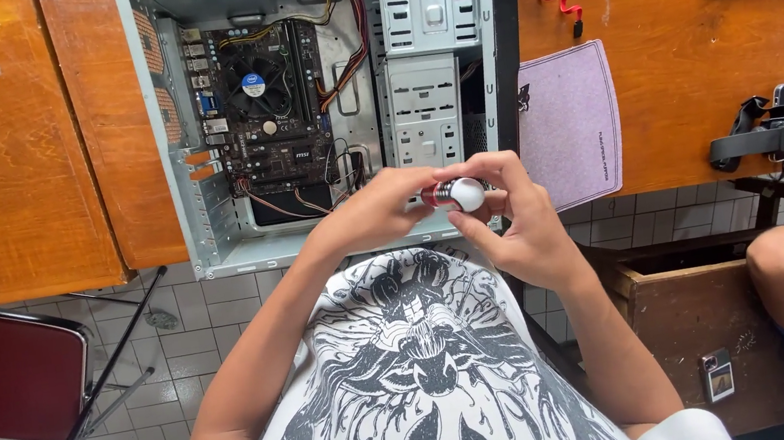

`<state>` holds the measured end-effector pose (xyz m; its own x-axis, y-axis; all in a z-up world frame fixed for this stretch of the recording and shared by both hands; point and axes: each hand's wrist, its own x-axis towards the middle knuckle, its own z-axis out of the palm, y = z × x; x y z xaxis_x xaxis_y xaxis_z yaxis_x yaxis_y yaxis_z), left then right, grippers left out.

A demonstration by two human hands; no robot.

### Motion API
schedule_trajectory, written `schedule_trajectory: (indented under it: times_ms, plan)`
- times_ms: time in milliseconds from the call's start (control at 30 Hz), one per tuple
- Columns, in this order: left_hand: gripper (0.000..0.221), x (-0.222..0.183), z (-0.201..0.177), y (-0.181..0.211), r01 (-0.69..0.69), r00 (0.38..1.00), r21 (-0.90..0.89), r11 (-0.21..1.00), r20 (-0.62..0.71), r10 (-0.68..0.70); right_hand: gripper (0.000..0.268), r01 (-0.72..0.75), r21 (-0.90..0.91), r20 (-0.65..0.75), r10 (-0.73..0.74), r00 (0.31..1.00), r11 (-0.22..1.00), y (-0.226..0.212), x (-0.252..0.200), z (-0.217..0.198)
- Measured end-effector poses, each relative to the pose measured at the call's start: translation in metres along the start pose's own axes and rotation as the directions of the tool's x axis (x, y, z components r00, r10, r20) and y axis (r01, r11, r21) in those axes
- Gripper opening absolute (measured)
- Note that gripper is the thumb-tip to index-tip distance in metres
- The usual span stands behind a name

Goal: Securing a hard drive into a computer case using a screwdriver and screws

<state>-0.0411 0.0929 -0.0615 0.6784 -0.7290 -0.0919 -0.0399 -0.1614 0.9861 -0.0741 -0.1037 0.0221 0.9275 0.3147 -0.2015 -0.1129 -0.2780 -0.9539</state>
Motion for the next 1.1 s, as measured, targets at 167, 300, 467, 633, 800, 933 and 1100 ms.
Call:
schedule_trajectory:
  times_ms: [167, 300, 467, 633, 800, 933, 1100]
  plan:
    - [0.038, -0.001, 0.014, -0.027, -0.032, 0.992, 0.105, 0.994, -0.115, 0.044, 0.036, 0.135, -0.131, 0.029, -0.132, 0.991, 0.982, 0.006, 0.0, 0.0]
    - [0.05, -0.009, 0.017, -0.052, 0.092, 0.996, 0.379, 0.921, -0.019, -0.092, 0.042, 0.068, -0.065, 0.038, -0.065, 0.997, 0.996, 0.005, -0.002, 0.003]
    - [0.029, -0.008, 0.038, -0.105, 0.12, 0.988, 0.722, 0.682, -0.151, -0.013, 0.036, 0.138, -0.166, 0.037, -0.134, 0.99, 0.976, 0.001, -0.002, -0.001]
    - [0.018, -0.009, 0.057, -0.126, 0.114, 0.98, 0.753, 0.648, -0.194, 0.053, 0.039, 0.067, -0.081, 0.008, -0.066, 0.998, 0.995, -0.008, -0.004, 0.0]
    - [0.015, -0.004, 0.07, -0.14, 0.11, 0.963, 0.823, 0.558, -0.228, 0.147, 0.046, 0.108, -0.123, -0.035, -0.113, 0.993, 0.987, 0.007, -0.006, -0.002]
    - [0.021, -0.001, 0.08, -0.148, 0.14, 0.952, 0.87, 0.473, -0.249, 0.176, 0.034, 0.063, -0.061, 0.012, -0.062, 0.998, 0.996, 0.001, -0.007, -0.002]
    - [0.029, 0.0, 0.085, -0.153, 0.174, 0.945, 0.902, 0.395, -0.266, 0.191, 0.04, 0.103, -0.147, 0.011, -0.102, 0.995, 0.984, 0.0, -0.011, 0.003]
